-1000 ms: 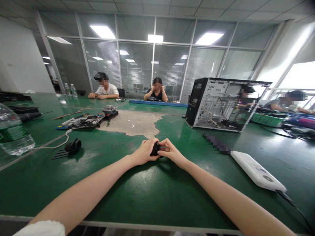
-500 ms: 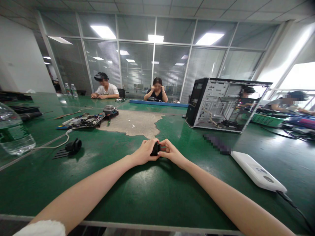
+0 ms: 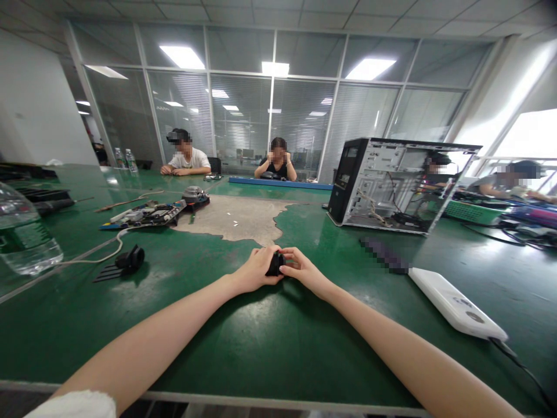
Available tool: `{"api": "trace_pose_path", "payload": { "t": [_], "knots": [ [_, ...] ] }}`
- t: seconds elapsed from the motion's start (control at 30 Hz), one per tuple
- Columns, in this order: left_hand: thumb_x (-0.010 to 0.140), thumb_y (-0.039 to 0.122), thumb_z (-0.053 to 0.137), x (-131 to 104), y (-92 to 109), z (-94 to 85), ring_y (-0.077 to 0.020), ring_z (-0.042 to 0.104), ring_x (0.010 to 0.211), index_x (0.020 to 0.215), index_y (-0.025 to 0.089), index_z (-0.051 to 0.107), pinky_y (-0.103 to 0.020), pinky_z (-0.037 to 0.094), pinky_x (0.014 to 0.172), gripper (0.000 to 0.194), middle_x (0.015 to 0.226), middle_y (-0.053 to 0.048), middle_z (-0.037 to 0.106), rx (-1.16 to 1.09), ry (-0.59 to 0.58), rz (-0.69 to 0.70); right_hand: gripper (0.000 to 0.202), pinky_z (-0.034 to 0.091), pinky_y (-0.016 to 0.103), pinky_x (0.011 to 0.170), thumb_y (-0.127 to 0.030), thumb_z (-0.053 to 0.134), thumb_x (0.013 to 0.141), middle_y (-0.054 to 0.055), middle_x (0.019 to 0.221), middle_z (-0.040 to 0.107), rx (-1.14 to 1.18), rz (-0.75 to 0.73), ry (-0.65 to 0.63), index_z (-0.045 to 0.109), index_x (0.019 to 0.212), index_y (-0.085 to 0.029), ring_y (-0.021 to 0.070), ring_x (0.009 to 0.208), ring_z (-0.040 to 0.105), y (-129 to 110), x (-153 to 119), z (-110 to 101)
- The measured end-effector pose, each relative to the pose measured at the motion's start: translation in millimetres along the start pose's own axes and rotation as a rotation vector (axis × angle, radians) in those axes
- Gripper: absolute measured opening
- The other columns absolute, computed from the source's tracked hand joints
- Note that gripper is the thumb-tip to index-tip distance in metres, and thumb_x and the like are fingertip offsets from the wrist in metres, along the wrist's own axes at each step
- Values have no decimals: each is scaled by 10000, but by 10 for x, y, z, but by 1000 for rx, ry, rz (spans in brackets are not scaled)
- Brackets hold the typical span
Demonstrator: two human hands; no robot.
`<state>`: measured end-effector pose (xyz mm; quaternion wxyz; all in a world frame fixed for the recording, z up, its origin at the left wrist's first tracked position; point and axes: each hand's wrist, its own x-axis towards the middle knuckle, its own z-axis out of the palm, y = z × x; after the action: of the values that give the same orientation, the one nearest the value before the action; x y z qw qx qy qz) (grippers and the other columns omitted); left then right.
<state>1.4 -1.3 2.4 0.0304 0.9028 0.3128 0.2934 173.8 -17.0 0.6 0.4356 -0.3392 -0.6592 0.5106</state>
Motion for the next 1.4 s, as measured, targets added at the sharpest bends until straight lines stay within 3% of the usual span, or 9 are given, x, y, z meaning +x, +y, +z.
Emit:
{"api": "trace_pose_path", "payload": {
  "t": [0.27, 0.53, 0.93, 1.13, 1.23, 1.4],
  "knots": [
    [682, 315, 570, -9, 2, -12, -218, 466, 994, 1137, 202, 275, -374, 306, 851, 553, 1094, -73, 469, -19, -12, -6, 347, 436, 284, 717, -234, 679, 603, -12, 877, 534, 44, -36, -54, 418, 832, -211, 122, 806, 543, 19, 1, -15],
    [692, 333, 564, -6, -3, -5, -226, 457, 1015, 1143, 203, 276, -390, 303, 867, 551, 1106, -76, 463, -13, -5, -10, 346, 455, 289, 657, -329, 645, 636, 11, 852, 552, -5, 50, 115, 491, 912, -191, 97, 646, 549, 57, 24, -32],
    [695, 311, 581, -8, 29, 14, -227, 426, 1011, 1157, 166, 285, -384, 331, 881, 568, 1093, -102, 446, -12, 28, 51, 330, 437, 295, 650, -351, 685, 578, -7, 740, 577, -78, 77, 93, 500, 782, -170, 126, 675, 546, -4, 114, 13],
    [669, 387, 609, 14, 3, -3, -281, 403, 1036, 1252, 173, 201, -423, 360, 844, 743, 1205, -131, 407, 126, -2, 0, 319, 425, 286, 642, -348, 683, 574, -16, 723, 565, -118, 28, 135, 478, 752, -181, 127, 670, 539, -6, 96, 63],
    [681, 393, 600, 6, -3, -22, -264, 416, 1050, 1268, 192, 173, -389, 402, 817, 754, 1225, -118, 394, 85, -36, -21, 308, 426, 292, 671, -346, 671, 589, -11, 748, 560, -119, 10, 135, 471, 757, -183, 128, 700, 540, 15, 94, 80],
    [645, 399, 639, -7, -19, -60, -243, 456, 1021, 1211, 203, 280, -377, 391, 844, 699, 1152, -95, 457, -42, -16, -20, 328, 430, 299, 693, -345, 670, 592, -20, 768, 546, -140, -35, 137, 444, 783, -204, 132, 730, 539, 56, 75, 91]
  ]
}}
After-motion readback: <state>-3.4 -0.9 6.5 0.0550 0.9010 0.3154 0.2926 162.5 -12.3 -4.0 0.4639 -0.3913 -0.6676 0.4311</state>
